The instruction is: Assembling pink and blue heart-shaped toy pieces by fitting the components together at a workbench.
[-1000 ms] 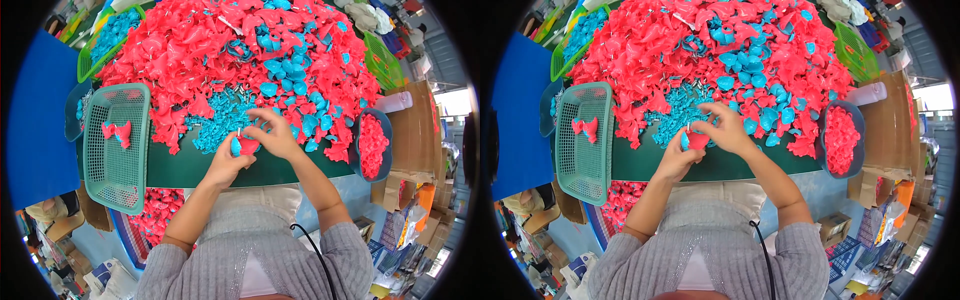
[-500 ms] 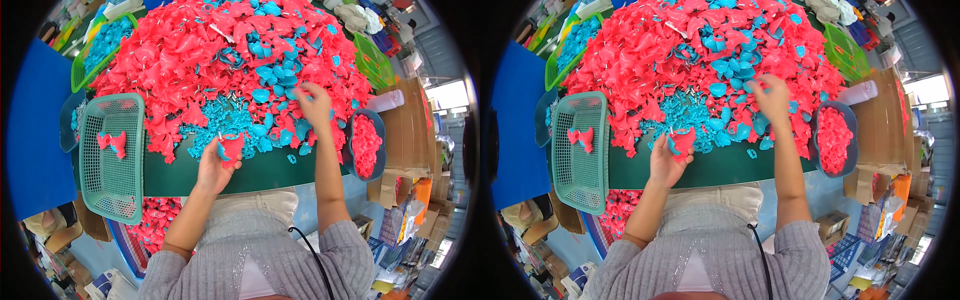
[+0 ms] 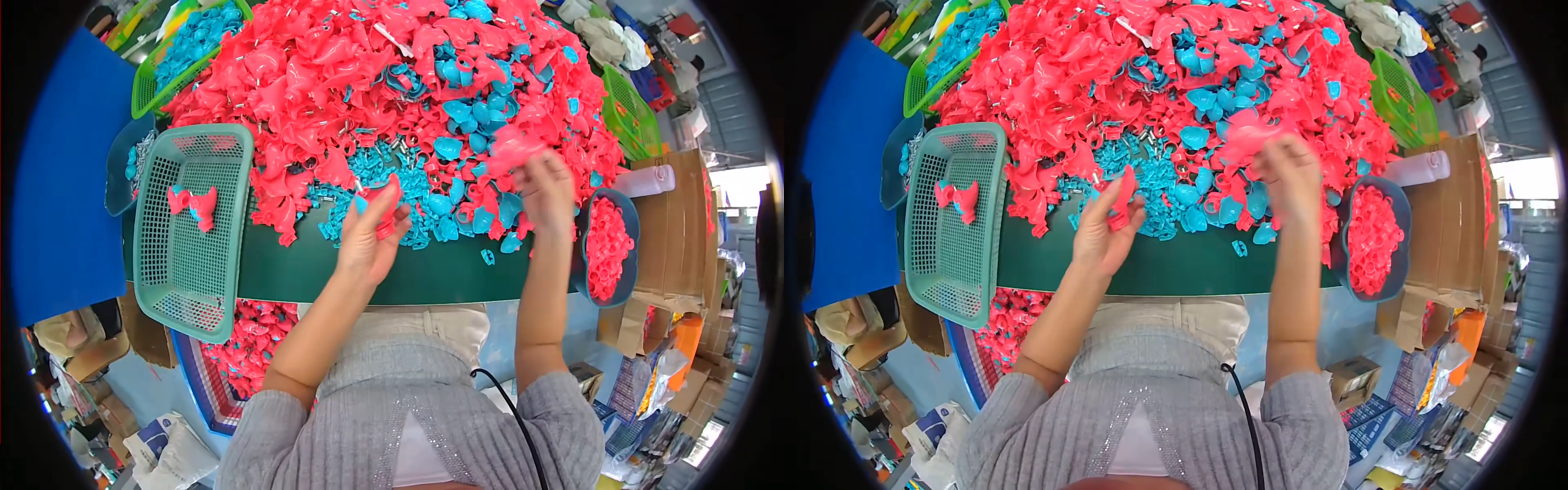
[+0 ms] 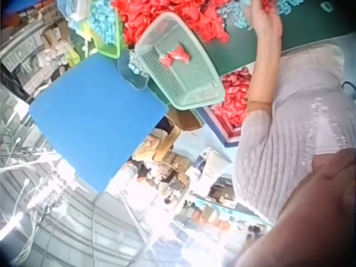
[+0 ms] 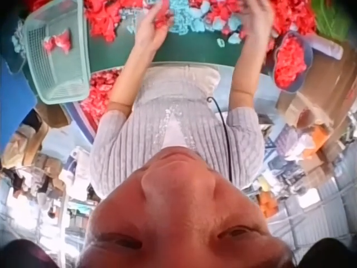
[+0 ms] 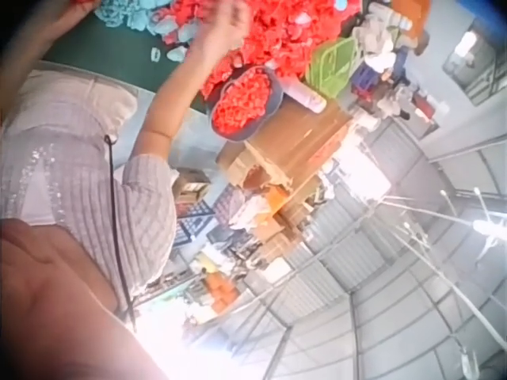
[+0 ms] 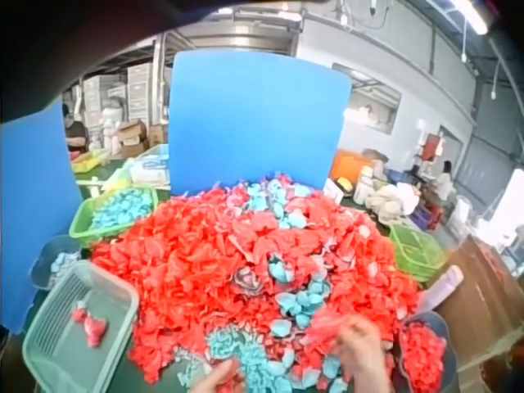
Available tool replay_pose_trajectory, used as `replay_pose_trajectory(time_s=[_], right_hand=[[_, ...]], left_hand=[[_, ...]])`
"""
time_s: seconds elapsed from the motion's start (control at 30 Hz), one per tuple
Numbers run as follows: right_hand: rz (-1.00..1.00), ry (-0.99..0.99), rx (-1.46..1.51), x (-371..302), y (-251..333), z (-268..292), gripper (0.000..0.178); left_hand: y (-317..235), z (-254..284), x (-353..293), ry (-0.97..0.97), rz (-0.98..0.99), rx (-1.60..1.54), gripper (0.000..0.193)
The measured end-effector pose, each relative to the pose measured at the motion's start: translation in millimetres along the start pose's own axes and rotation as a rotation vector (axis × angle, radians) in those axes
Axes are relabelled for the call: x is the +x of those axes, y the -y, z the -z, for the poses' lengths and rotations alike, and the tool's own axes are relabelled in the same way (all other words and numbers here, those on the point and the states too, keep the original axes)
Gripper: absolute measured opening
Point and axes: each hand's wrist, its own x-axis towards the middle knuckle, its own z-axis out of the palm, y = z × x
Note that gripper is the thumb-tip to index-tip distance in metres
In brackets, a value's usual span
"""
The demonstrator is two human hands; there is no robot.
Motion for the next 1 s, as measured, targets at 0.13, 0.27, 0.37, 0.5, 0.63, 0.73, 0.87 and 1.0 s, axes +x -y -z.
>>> replay_pose_trajectory(time_s=[0.13,0.27,0.37,0.5,0.63,0.73,0.87,1.0], right_hand=[[-0.16,0.228,0.19,-51.0,-34.3,-40.3,0.011],[-0.111,0.064,0.027,-71.8,-42.0,-63.3,0.017],[0.313,0.026,-0.627,-74.1,-25.0,-88.8,0.038],[0.557,0.208,-1.093,-72.4,-28.1,-84.7,0.054],[0.474,0.258,-0.924,-69.5,-14.5,-82.7,0.05],[0.532,0.325,-0.948,-72.4,-1.1,-94.9,0.051],[0.678,0.475,-0.998,-71.1,-3.6,-111.4,0.052],[0.672,0.479,-1.065,-72.2,-2.0,-113.8,0.052]], left_hand=[[12.0,-37.8,2.3,0.073,-0.075,-0.02,0.037],[18.1,-39.0,5.8,0.098,-0.193,0.06,0.041],[22.0,-32.8,1.5,0.056,-0.253,0.115,0.044],[24.7,-31.4,-3.9,0.109,-0.265,0.101,0.047],[13.1,-25.5,-9.1,0.166,-0.207,0.105,0.033],[9.0,-17.2,-9.5,0.233,-0.112,0.067,0.034],[3.6,-22.9,-21.7,0.276,-0.128,0.121,0.05],[4.5,-23.5,-23.2,0.22,-0.155,0.117,0.053]])
